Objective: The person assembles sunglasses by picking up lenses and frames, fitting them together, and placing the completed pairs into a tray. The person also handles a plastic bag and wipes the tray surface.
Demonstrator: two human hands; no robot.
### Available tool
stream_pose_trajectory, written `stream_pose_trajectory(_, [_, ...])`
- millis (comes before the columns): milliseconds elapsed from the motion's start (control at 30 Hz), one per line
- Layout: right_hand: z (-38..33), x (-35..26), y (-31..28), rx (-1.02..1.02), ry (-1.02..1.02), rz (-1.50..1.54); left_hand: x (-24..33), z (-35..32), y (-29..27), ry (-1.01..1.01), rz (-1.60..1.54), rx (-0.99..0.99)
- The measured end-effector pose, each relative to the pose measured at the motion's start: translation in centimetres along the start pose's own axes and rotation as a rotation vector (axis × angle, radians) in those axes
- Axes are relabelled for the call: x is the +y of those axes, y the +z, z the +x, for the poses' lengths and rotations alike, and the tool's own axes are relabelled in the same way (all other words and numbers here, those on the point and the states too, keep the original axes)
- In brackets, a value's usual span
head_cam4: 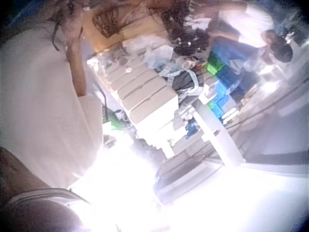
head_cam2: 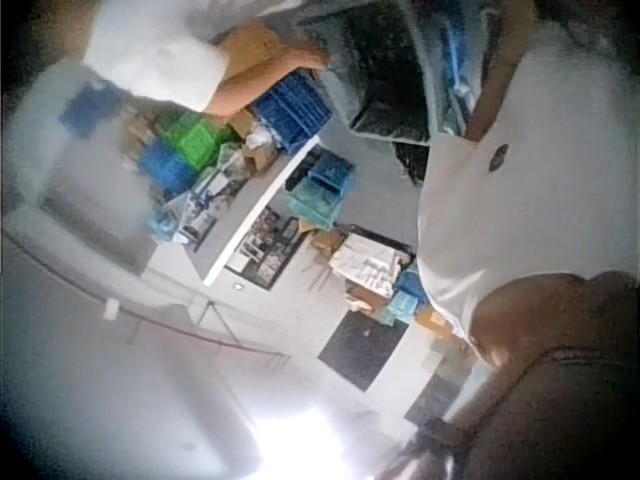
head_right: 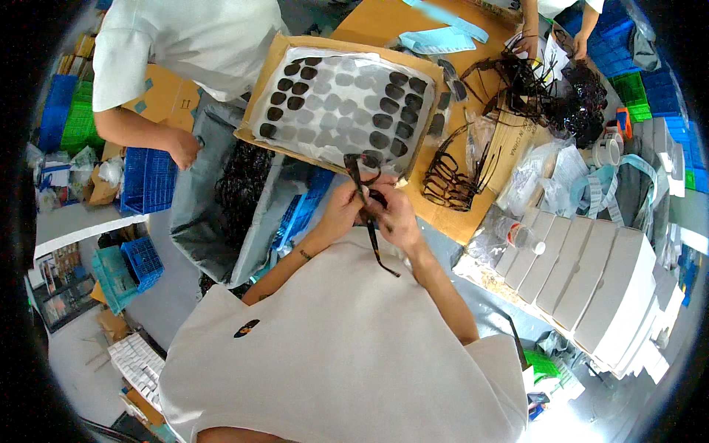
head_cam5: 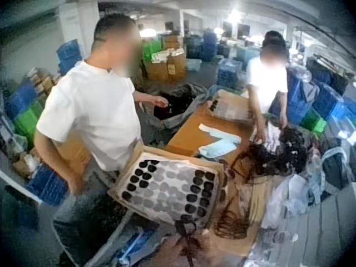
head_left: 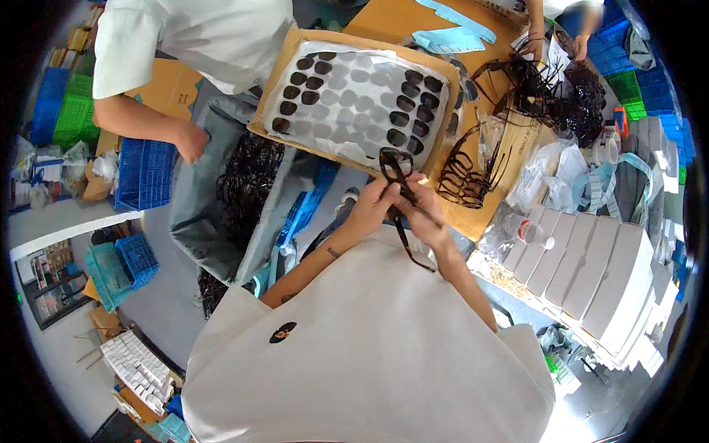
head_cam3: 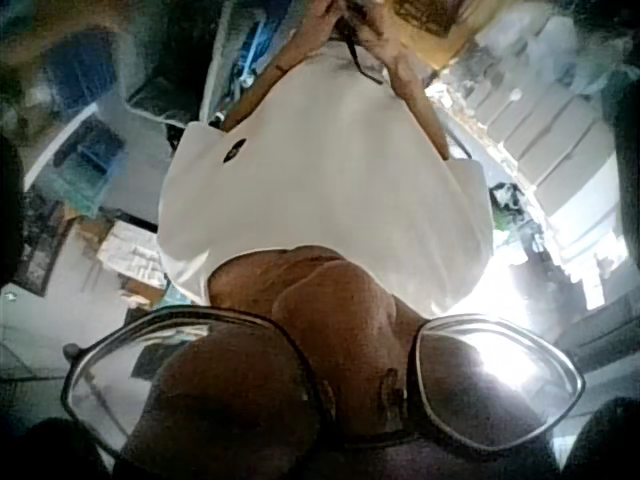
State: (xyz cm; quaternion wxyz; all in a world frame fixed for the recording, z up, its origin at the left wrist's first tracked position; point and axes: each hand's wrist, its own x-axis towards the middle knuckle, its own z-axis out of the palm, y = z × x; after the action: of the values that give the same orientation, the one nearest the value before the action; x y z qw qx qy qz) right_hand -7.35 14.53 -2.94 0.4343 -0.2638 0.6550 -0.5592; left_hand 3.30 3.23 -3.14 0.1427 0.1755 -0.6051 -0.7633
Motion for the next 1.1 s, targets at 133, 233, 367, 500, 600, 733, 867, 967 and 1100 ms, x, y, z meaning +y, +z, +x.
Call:
stream_pose_trajectory(133, [-0.3,2.1,1.8,0.117,-0.017,-0.159,-1.1,-0.5,0.5,0.109,0.104,0.095])
stream_pose_trajectory(233, [0.7,2.2,2.4,0.176,-0.053,0.030,-0.4,-0.3,0.5,-0.025,0.124,0.183])
stream_pose_trajectory(367, [2.3,1.0,1.7,0.038,0.074,0.346,0.3,0.4,-0.1,-0.073,-0.044,0.353])
stream_pose_trajectory(500, [4.5,-0.1,2.1,0.144,0.053,0.324,-0.9,1.2,-1.4,0.134,-0.201,0.484])
stream_pose_trajectory(600, [6.7,0.1,3.2,0.093,0.069,0.231,-2.0,1.2,-2.6,0.175,-0.498,0.561])
stream_pose_trajectory(733, [9.9,1.3,3.0,-0.058,0.234,0.153,-2.0,0.9,-5.5,0.181,-0.806,0.610])
stream_pose_trajectory(867, [15.2,2.4,-1.9,-0.119,0.053,-0.106,-1.2,-0.3,-9.1,0.130,-0.892,0.734])
stream_pose_trajectory(967, [18.9,3.4,-6.0,0.048,-0.092,-0.812,-1.1,-1.8,-11.0,0.099,-0.857,0.746])
stream_pose_trajectory(1100, [21.1,5.1,-6.9,0.086,-0.041,-0.965,-1.4,-3.5,-12.6,0.071,-0.851,0.733])
